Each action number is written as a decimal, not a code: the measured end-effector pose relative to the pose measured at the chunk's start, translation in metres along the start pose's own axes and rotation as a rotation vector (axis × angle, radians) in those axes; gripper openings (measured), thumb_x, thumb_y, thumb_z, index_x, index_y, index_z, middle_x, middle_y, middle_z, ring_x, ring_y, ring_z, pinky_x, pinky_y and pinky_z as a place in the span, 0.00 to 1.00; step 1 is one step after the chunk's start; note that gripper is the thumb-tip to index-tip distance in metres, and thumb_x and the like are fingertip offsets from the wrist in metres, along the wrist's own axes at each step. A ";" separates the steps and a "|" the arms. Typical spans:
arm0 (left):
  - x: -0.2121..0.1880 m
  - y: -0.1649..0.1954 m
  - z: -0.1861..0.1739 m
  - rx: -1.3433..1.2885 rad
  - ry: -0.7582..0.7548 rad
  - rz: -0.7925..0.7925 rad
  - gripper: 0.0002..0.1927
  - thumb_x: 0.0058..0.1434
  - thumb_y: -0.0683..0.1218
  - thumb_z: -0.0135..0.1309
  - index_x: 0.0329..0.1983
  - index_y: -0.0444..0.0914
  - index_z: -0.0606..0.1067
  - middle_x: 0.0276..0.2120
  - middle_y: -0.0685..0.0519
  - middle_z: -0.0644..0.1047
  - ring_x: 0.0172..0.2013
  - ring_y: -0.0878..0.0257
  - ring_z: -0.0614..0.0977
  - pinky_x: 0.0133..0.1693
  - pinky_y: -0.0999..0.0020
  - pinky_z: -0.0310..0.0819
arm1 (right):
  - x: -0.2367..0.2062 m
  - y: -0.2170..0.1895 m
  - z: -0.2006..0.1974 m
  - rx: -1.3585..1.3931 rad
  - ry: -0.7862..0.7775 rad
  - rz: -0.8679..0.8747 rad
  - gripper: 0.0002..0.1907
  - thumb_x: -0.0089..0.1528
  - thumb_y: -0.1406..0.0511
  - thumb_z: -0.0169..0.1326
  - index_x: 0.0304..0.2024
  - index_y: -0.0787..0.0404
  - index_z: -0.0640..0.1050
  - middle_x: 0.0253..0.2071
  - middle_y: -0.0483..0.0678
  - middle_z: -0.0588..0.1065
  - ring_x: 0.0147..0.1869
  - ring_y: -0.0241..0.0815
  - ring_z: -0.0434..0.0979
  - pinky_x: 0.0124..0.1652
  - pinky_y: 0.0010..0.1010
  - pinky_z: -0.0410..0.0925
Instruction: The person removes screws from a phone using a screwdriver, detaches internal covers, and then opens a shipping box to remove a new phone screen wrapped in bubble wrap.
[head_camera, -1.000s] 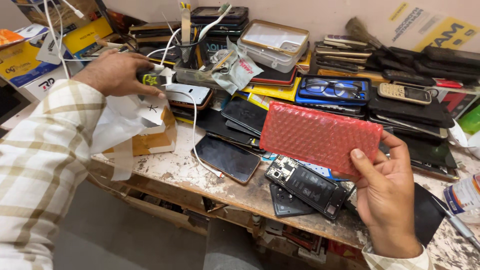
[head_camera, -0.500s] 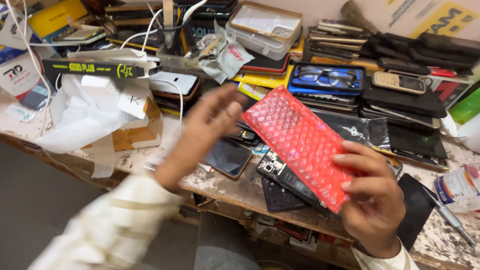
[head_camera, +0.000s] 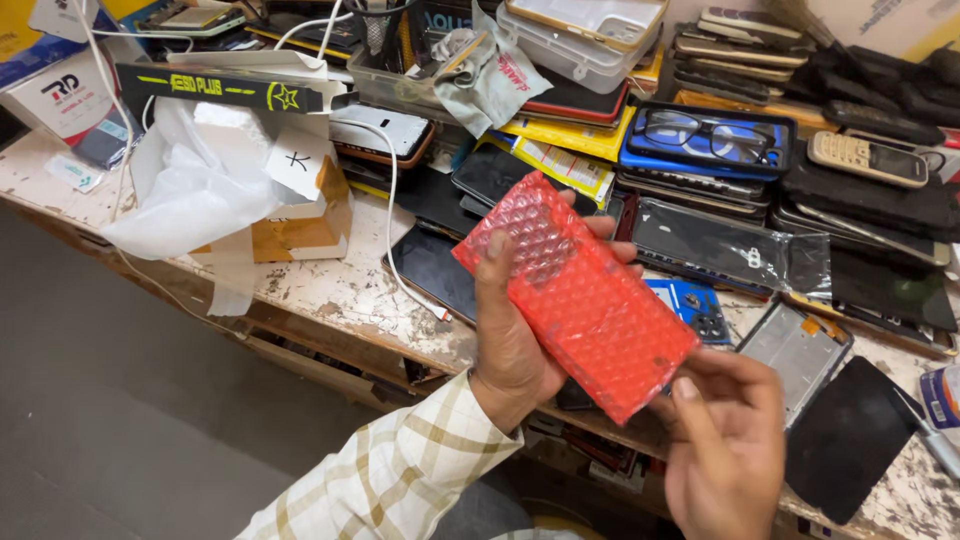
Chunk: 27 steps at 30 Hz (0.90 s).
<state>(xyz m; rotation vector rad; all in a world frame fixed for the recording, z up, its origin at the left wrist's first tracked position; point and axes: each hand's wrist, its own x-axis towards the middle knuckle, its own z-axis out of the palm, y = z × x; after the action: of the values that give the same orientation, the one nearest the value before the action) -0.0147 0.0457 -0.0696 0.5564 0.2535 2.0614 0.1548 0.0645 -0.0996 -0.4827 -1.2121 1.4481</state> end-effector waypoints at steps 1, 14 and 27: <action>0.000 0.000 0.000 0.009 -0.017 0.007 0.42 0.65 0.71 0.48 0.70 0.39 0.63 0.56 0.43 0.74 0.55 0.49 0.79 0.60 0.45 0.75 | -0.001 0.001 -0.005 0.113 0.009 0.155 0.13 0.67 0.73 0.48 0.55 0.61 0.69 0.56 0.54 0.74 0.59 0.49 0.77 0.53 0.43 0.74; -0.005 0.011 0.009 0.127 -0.129 0.034 0.49 0.63 0.75 0.48 0.72 0.33 0.63 0.63 0.39 0.71 0.60 0.48 0.78 0.62 0.46 0.75 | -0.002 0.015 -0.015 0.332 -0.039 0.510 0.08 0.68 0.68 0.48 0.49 0.63 0.72 0.48 0.53 0.78 0.51 0.45 0.80 0.44 0.43 0.77; 0.005 0.017 0.006 0.095 -0.082 0.012 0.50 0.65 0.77 0.41 0.66 0.29 0.67 0.52 0.39 0.77 0.54 0.46 0.80 0.60 0.47 0.75 | -0.001 0.017 -0.025 0.289 -0.012 0.490 0.06 0.68 0.69 0.49 0.48 0.63 0.72 0.47 0.54 0.79 0.49 0.44 0.82 0.44 0.41 0.78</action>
<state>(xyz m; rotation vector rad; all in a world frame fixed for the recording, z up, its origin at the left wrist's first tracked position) -0.0267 0.0406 -0.0565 0.7007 0.3015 2.0404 0.1677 0.0767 -0.1238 -0.5956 -0.9036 2.0100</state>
